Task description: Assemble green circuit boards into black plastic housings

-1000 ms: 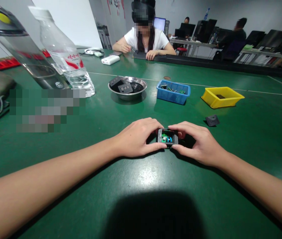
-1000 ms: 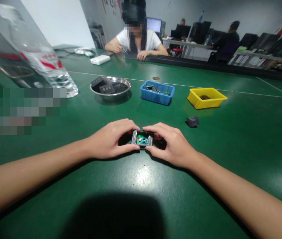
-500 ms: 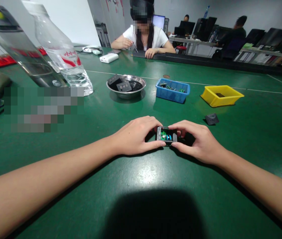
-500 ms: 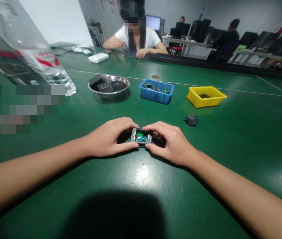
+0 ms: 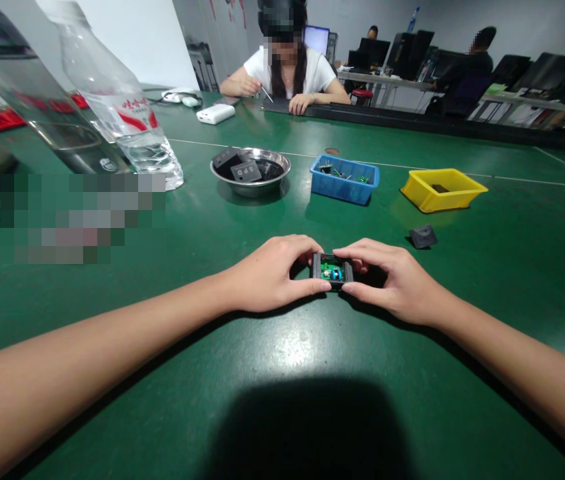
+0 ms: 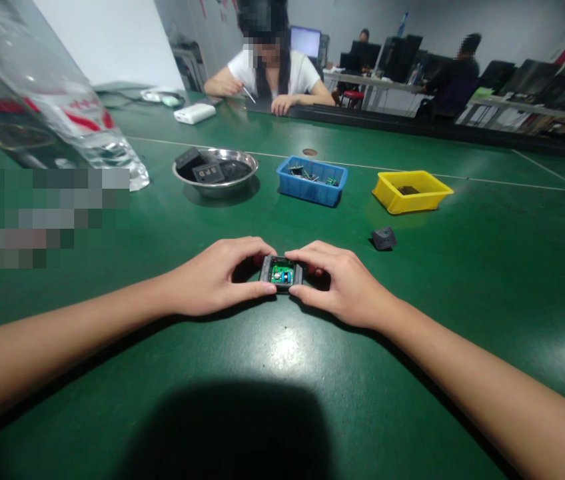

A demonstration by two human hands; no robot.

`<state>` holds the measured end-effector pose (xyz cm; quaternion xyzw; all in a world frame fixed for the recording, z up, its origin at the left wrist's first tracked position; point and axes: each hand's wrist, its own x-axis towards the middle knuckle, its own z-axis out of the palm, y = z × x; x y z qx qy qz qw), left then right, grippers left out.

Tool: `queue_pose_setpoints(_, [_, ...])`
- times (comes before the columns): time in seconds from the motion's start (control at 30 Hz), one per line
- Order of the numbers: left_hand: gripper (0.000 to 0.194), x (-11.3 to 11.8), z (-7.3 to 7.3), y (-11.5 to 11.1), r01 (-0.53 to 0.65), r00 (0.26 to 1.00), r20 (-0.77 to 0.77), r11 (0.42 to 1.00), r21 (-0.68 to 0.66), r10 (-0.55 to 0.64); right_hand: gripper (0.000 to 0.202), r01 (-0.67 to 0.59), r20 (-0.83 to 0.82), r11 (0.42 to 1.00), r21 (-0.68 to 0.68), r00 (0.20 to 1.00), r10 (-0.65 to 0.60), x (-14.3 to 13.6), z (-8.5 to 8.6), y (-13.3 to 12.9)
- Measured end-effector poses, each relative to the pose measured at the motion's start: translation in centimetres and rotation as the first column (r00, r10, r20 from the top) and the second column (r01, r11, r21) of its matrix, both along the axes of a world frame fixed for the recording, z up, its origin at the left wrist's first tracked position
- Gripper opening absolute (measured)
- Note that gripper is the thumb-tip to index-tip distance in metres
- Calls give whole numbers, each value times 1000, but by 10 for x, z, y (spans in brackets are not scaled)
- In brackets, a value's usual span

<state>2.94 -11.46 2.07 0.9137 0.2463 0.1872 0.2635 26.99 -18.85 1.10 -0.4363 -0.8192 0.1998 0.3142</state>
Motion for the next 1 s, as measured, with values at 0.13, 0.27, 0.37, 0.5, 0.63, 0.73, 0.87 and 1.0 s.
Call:
queue_pose_setpoints(0.13, [40,1,2,1,-7,1000,-13,999,-53,6,40,-3,-16,1000,-24,1000,2,0,0,1])
queue_pose_setpoints(0.27, [41,1,2,2,-13,1000,-15,996,-84,12,39,-4,-20,999,-48,1000,3,0,1,1])
queue_pose_setpoints(0.37, [41,1,2,1,-11,1000,-17,997,-80,10,39,-3,-24,997,-75,1000,1,1,3,2])
queue_pose_setpoints(0.5, [40,1,3,0,-11,1000,-17,997,-72,9,38,-18,-33,991,-131,999,14,3,5,5])
queue_pose_setpoints(0.63, [38,2,2,-1,-8,1000,-17,999,-40,7,39,-25,-24,985,-172,999,21,4,8,5])
queue_pose_setpoints(0.73, [38,1,1,-1,-2,1000,-23,1000,13,2,42,-13,-6,986,-168,1000,12,4,10,4])
queue_pose_setpoints(0.87, [40,1,-1,0,20,999,-47,996,92,-16,42,25,-11,981,-193,1000,-28,4,10,3])
queue_pose_setpoints(1.0, [41,0,-2,1,32,997,-77,987,155,-20,44,83,-51,975,-208,994,-95,3,5,2])
